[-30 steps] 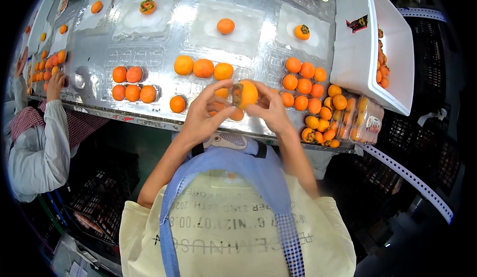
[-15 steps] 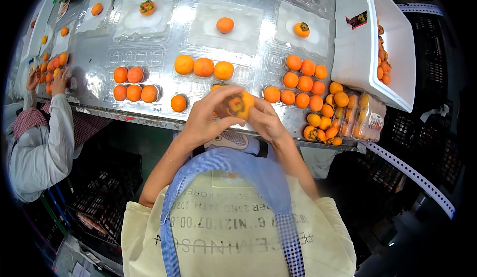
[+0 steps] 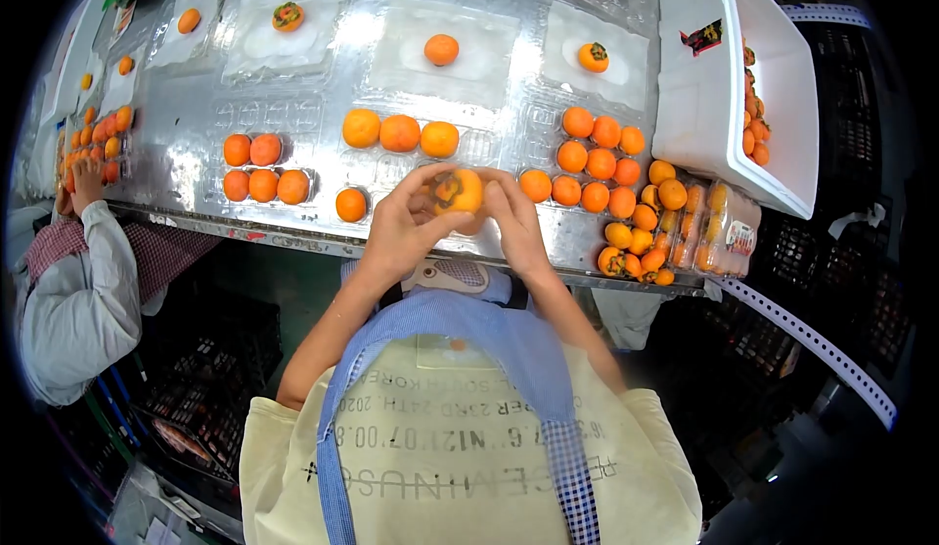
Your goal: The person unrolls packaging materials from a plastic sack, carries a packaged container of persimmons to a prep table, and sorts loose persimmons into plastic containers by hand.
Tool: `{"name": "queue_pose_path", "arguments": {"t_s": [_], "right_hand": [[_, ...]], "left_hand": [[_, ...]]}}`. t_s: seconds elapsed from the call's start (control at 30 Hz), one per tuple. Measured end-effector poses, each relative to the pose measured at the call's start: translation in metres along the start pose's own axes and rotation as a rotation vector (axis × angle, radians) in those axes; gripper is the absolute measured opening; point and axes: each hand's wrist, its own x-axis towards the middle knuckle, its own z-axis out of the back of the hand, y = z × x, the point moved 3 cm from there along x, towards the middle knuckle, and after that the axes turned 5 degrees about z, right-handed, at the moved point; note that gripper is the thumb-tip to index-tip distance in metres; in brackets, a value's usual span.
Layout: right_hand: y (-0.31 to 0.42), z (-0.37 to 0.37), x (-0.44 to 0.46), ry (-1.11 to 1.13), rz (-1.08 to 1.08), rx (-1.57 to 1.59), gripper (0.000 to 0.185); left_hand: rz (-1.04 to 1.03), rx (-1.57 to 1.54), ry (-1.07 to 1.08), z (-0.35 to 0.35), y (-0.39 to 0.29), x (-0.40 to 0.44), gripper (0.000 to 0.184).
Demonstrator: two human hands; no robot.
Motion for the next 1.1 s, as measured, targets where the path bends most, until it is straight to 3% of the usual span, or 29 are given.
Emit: {"name": "queue_pose_path", "arguments": {"t_s": [0.1, 0.13, 0.2, 0.37, 0.5, 0.73, 0.83, 0.9, 0.97, 1.1], "right_hand": [[0.008, 0.002, 0.001, -0.072, 0.234, -0.217, 0.032], [0.012, 0.002, 0.002, -0.036, 0.229, -0.256, 0.032], [0.021, -0.001, 0.005, 0.036, 0.215, -0.327, 0.032], [0.006, 0.001, 0.005, 0.006, 0.014, -0.027, 0.025], [-0.001, 0.004, 0.006, 0.068, -0.083, -0.036, 0.03], [-0.015, 0.013, 0.006, 0.045, -0.02, 0.068, 0.03], [-0.013, 0.014, 0.005, 0.028, -0.018, 0.058, 0.031], [-0.011, 0.013, 0.002, -0.006, -0.006, 0.087, 0.035], [0.0, 0.015, -0.004, -0.019, 0.084, -0.02, 0.04], [0.018, 0.015, -0.012, 0.025, 0.222, -0.36, 0.054]], "left_hand": [[-0.258, 0.339, -0.093, -0.004, -0.002, 0.0, 0.055], [-0.26, 0.356, -0.081, -0.006, -0.002, 0.0, 0.055], [-0.262, 0.395, -0.058, -0.007, -0.001, 0.001, 0.055], [-0.278, 0.362, -0.079, -0.011, -0.004, -0.002, 0.054], [-0.272, 0.424, -0.088, -0.012, -0.002, 0.0, 0.054], [-0.158, 0.317, -0.046, -0.014, 0.007, 0.004, 0.057], [-0.128, 0.141, 0.018, -0.014, 0.015, 0.005, 0.05], [0.067, -0.079, 0.078, -0.016, 0.01, 0.005, 0.045], [0.202, -0.232, 0.148, -0.018, 0.008, 0.004, 0.042], [0.268, -0.499, 0.257, -0.022, 0.011, 0.007, 0.051]]}}
